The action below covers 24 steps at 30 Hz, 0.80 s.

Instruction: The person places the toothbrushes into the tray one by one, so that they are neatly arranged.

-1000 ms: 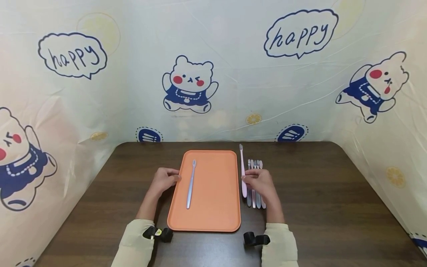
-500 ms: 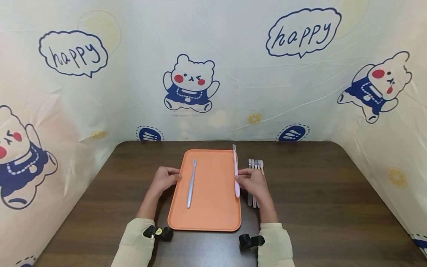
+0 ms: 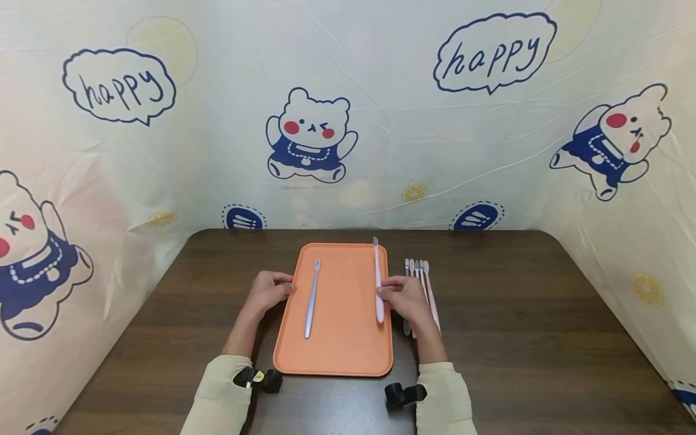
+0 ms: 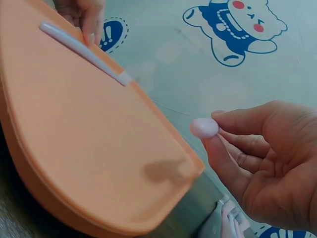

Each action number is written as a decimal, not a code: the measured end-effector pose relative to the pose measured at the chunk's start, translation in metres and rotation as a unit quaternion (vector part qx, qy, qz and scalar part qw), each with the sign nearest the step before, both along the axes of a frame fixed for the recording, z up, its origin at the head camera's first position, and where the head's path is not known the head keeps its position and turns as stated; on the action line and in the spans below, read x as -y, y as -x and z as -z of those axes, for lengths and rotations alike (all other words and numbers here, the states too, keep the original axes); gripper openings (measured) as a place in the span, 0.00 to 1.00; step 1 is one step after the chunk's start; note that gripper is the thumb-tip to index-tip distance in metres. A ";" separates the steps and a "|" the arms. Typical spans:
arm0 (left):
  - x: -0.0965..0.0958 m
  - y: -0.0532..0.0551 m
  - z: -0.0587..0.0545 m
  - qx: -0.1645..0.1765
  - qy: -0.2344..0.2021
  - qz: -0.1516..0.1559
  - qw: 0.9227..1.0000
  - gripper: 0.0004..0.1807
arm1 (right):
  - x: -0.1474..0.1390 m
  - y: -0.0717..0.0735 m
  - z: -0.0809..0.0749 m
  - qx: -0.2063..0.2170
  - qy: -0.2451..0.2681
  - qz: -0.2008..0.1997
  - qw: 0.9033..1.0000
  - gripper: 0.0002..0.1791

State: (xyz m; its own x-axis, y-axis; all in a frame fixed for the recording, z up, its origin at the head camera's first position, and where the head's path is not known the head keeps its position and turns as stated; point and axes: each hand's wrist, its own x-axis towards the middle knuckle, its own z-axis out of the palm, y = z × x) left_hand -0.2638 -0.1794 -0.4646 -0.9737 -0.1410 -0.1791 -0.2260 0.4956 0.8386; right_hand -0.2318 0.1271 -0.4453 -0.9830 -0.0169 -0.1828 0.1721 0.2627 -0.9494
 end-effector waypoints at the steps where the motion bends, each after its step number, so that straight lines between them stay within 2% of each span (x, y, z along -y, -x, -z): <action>1: 0.000 0.000 0.000 -0.001 0.000 0.001 1.000 0.15 | 0.001 0.000 0.000 0.005 0.006 0.000 1.000 0.18; 12: 0.000 -0.001 -0.001 -0.002 0.007 0.002 1.000 0.14 | 0.007 0.001 0.001 0.033 0.052 0.001 0.998 0.20; 24: 0.000 0.000 -0.001 -0.006 0.007 0.002 1.000 0.14 | 0.015 0.001 0.004 0.036 0.065 0.011 0.997 0.20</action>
